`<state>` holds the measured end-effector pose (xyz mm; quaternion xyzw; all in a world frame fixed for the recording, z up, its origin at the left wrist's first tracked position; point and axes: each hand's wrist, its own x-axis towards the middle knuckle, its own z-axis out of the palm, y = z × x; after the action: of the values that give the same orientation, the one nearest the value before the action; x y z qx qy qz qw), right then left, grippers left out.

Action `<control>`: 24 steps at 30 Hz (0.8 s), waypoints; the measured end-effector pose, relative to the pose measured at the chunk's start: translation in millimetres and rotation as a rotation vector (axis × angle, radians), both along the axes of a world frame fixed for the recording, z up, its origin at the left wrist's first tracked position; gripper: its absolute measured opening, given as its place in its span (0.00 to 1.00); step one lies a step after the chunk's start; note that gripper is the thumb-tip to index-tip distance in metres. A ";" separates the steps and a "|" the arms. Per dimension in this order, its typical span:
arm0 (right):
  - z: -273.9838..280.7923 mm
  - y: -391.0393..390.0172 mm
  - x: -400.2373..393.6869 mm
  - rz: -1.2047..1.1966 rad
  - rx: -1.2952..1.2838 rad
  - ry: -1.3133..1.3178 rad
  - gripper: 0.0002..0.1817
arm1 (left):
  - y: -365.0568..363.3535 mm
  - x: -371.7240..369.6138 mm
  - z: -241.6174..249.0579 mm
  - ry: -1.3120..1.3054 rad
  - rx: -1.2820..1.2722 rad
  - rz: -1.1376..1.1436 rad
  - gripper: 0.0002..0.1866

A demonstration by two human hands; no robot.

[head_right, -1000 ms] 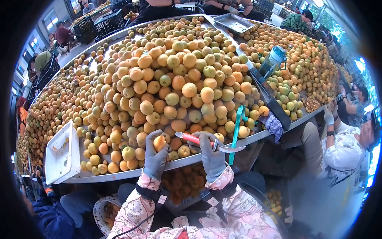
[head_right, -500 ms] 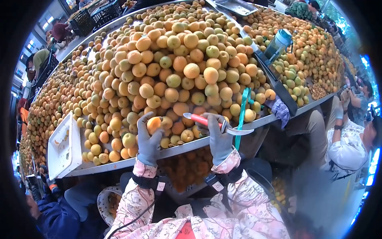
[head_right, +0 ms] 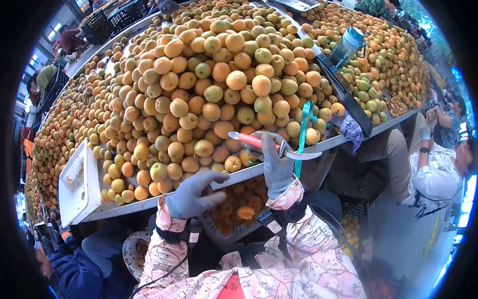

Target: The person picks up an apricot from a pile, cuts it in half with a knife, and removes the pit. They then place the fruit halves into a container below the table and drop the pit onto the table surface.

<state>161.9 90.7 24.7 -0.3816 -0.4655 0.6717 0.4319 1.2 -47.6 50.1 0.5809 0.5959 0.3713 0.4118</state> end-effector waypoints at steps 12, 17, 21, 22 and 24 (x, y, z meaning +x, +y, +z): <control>-33.5 -20.9 -11.1 0.026 0.294 -0.150 0.11 | 18.2 14.2 -44.4 0.431 0.101 0.222 0.07; -31.3 -23.4 -14.4 -0.011 0.223 -0.108 0.11 | 19.6 16.5 -52.1 0.439 0.097 0.251 0.07; -34.0 -23.0 -14.8 -0.010 0.312 -0.160 0.12 | 20.1 15.6 -48.2 0.393 0.076 0.288 0.08; -35.6 -21.8 -14.1 0.000 0.315 -0.172 0.13 | 19.5 16.5 -48.4 0.394 0.075 0.288 0.08; -33.9 -22.6 -14.8 -0.003 0.297 -0.165 0.13 | 20.5 17.6 -48.2 0.367 0.070 0.359 0.08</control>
<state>147.1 68.1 -9.2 -0.3680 -0.5930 0.5612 0.4449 18.7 -27.1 1.9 0.5376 0.7409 0.3471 0.2040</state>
